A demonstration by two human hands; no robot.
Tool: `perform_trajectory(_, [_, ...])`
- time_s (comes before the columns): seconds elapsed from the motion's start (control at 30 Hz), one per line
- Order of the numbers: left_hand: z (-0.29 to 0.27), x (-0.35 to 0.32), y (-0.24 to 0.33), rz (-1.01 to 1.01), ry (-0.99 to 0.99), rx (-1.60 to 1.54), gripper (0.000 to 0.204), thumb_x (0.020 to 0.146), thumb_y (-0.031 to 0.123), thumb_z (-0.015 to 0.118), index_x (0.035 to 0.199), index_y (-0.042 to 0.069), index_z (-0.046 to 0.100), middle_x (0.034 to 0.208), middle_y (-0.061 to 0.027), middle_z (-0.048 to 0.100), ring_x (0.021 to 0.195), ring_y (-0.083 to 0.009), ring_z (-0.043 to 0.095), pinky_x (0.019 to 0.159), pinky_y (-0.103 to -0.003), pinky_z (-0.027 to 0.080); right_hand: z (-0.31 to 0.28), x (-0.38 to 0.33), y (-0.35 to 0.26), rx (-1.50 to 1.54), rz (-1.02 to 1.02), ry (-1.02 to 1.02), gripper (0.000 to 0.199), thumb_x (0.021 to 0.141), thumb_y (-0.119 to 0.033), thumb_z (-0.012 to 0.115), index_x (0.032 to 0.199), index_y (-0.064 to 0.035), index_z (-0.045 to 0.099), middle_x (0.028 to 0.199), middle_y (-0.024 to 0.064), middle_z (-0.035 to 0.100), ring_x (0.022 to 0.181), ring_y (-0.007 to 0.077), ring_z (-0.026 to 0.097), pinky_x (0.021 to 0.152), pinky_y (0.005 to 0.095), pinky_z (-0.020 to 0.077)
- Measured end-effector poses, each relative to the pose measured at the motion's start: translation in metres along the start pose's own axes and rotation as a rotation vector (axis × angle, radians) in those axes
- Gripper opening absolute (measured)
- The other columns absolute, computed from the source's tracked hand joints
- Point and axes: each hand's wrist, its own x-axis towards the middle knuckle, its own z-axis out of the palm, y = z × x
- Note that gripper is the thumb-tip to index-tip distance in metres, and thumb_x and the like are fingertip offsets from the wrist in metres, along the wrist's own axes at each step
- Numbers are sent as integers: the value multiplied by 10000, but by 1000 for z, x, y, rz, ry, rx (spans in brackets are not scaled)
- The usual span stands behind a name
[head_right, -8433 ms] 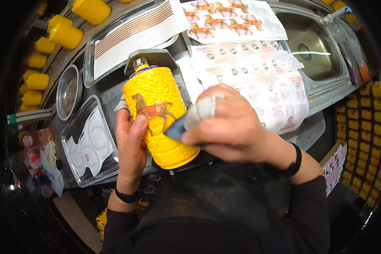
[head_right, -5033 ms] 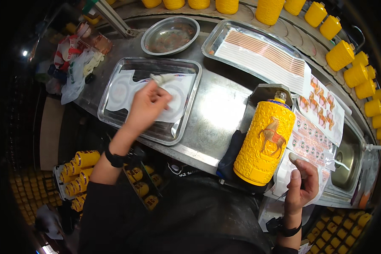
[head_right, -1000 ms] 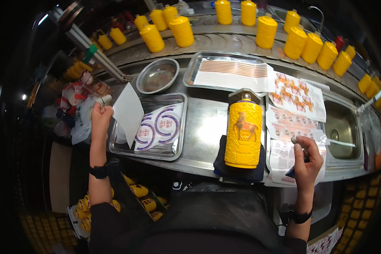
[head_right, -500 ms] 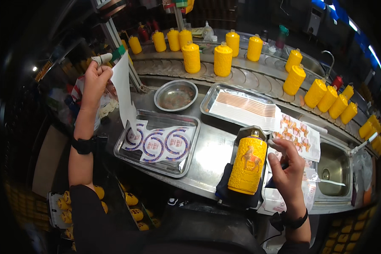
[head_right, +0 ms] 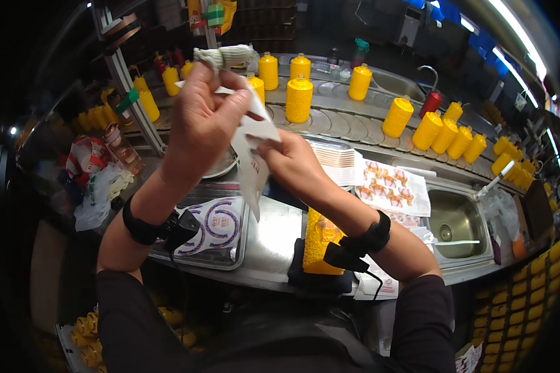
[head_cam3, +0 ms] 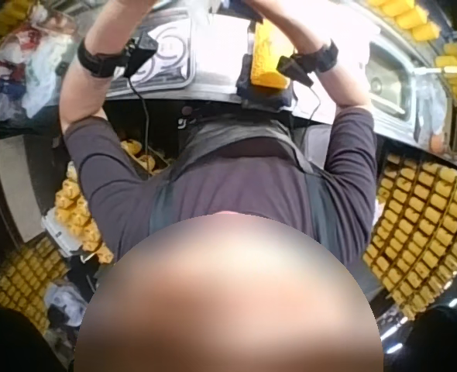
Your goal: Apply adhesive labels to yellow textured bottles at a production line station.
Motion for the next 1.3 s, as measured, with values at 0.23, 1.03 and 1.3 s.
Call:
perform_trajectory(0.23, [6,-48,-38,51,32,471,721,776,227,815,1274,-20,355,1122,-175,561,1117,-275,596,859,-347,509,-58,-41,-7,260,193,268,268,948,-154,558,1155,7,614,988,88,687,814,124,664,704,247,532])
perform_trajectory(1.03, [18,-54,-99,-566,-124,-190,491,851,-12,679,1248,-36,392,887,-130,702,788,-141,671,735,-254,544,-78,-80,4,298,262,359,214,943,-196,574,1028,-5,618,740,36,633,431,63,497,360,199,356])
perform_trajectory(1.3, [-57,-50,-165,-470,110,85,514,855,-53,624,1326,-33,417,853,-106,691,722,-125,648,659,-238,518,-112,-118,-13,77,258,630,222,906,-201,624,1068,-49,619,797,25,641,570,74,598,417,211,435])
